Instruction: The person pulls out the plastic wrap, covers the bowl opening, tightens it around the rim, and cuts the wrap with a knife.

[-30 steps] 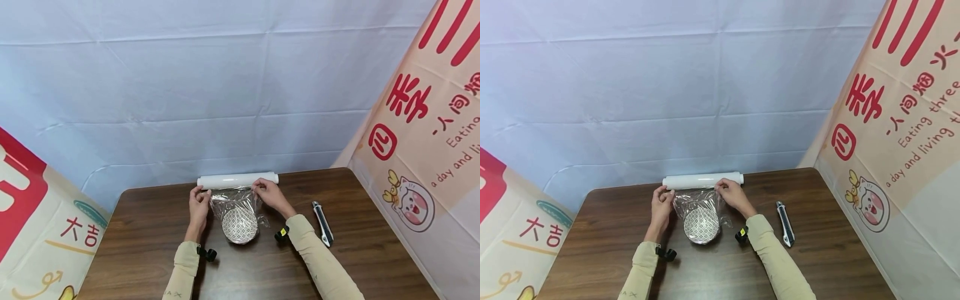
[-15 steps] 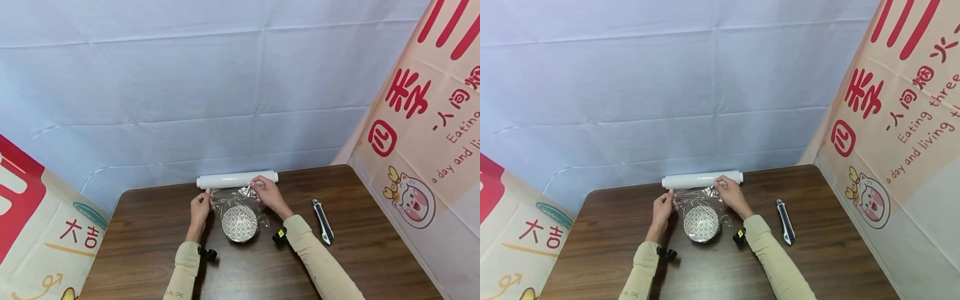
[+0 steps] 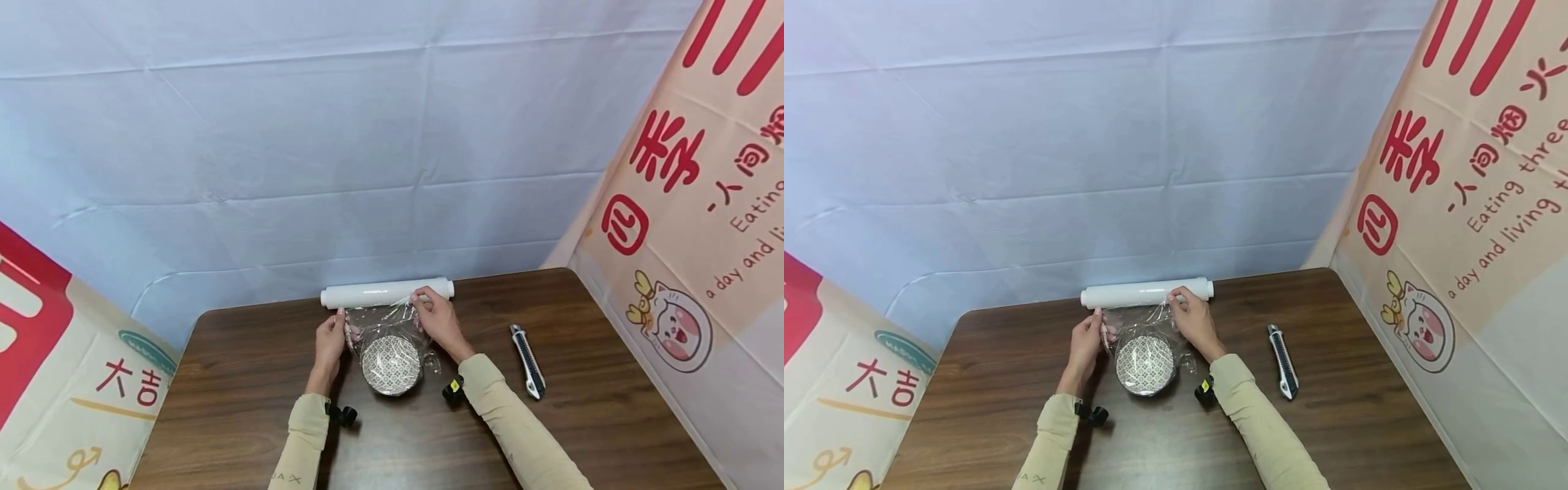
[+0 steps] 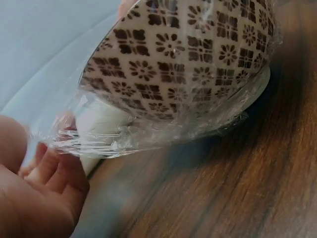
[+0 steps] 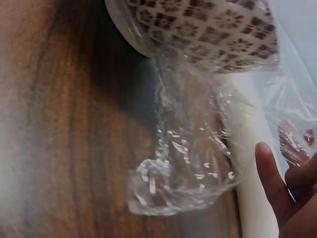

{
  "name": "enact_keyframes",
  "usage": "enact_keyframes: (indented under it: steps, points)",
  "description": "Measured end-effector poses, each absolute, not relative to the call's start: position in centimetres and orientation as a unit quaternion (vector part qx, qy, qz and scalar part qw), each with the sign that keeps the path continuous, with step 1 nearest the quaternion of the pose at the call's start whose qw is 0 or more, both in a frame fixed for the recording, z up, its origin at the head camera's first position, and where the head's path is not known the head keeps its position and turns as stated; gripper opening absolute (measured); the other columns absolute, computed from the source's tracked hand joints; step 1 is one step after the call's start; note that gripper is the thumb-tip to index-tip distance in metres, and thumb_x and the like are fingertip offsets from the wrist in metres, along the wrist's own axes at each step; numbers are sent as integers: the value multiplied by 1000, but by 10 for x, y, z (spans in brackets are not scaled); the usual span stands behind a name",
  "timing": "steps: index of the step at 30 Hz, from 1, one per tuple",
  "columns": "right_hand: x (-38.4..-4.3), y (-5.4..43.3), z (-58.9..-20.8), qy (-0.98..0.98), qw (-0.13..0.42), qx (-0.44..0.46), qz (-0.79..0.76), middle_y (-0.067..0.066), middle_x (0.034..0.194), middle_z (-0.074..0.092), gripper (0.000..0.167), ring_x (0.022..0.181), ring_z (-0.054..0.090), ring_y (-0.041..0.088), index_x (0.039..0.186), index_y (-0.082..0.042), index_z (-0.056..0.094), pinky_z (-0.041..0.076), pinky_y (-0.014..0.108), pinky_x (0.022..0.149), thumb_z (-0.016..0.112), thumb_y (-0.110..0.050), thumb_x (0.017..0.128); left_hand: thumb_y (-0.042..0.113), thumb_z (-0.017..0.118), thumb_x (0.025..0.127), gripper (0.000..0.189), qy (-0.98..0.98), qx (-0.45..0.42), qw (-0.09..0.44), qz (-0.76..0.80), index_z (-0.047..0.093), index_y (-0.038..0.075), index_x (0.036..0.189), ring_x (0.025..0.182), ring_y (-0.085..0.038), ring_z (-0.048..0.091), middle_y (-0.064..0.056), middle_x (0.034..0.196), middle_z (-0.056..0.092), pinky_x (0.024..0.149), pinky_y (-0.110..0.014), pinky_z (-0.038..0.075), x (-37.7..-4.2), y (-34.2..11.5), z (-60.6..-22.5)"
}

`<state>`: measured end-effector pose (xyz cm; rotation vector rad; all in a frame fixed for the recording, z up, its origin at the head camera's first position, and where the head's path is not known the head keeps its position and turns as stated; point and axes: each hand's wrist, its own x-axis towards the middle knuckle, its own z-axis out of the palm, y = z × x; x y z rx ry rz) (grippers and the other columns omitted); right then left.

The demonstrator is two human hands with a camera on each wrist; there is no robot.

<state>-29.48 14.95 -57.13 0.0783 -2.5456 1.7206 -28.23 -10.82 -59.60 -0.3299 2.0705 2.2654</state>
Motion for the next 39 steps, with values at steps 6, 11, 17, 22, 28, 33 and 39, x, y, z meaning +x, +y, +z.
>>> enact_keyframes:
  steps: [6, 11, 17, 22, 28, 33, 39]
  points:
    - [-293, 149, -575, -846, 38, 18, 531, 1, 64, 70, 30, 54, 64, 20, 121, -19, 68, 49, 35, 51, 54, -43, 110, 41, 62, 107, 55, 665, -43, 140, 733, 65, -9, 131, 93, -13, 75, -12, 109, 80, 86, -24, 60, -279, -118, -599]
    - [-293, 150, -574, -870, 46, 0, 490, 0, 54, 59, 48, 49, 55, 20, 80, -17, 64, 42, 34, 52, 50, -52, 109, 17, 50, 111, 25, 633, -36, 173, 754, 64, -1, 122, 90, -15, 75, -8, 106, 79, 82, -29, 63, -277, -120, -602]
    - [-294, 154, -575, -871, 4, -26, 490, 2, 53, 59, 73, 49, 56, 22, 62, -14, 57, 45, 36, 54, 42, -71, 105, 30, 37, 116, 25, 628, -51, 163, 759, 52, 11, 121, 65, -13, 70, -10, 103, 80, 62, -27, 60, -272, -116, -604]
    - [-297, 163, -582, -756, -99, 11, 647, -3, 76, 68, 57, 72, 66, 11, 90, -5, 65, 59, 34, 76, 47, -55, 109, 36, 30, 117, 31, 641, -68, 133, 753, 46, 11, 124, 57, -12, 70, -13, 99, 81, 55, -25, 57, -268, -110, -606]
    - [-294, 174, -587, -544, -247, 77, 798, 8, 103, 78, 30, 95, 77, 26, 90, -12, 52, 63, 40, 82, 34, -18, 114, 37, 28, 117, 29, 642, -94, 129, 750, 45, 14, 112, 58, -13, 70, -10, 96, 79, 54, -26, 56, -267, -108, -606]
    - [-288, 170, -587, -555, -254, 63, 790, 10, 120, 75, 11, 89, 77, 22, 105, -13, 40, 64, 33, 72, 41, -20, 114, 41, 30, 117, 40, 652, -88, 140, 740, 49, 6, 124, 66, -14, 73, -17, 105, 79, 60, -27, 59, -266, -108, -605]
    - [-281, 160, -586, -621, -246, -3, 744, 12, 115, 76, 64, 77, 75, 12, 150, 5, 35, 64, 28, 72, 57, -39, 109, 57, 53, 107, 74, 696, -46, 182, 693, 54, -7, 144, 103, -15, 72, -23, 133, 69, 88, -28, 61, -264, -111, -605]
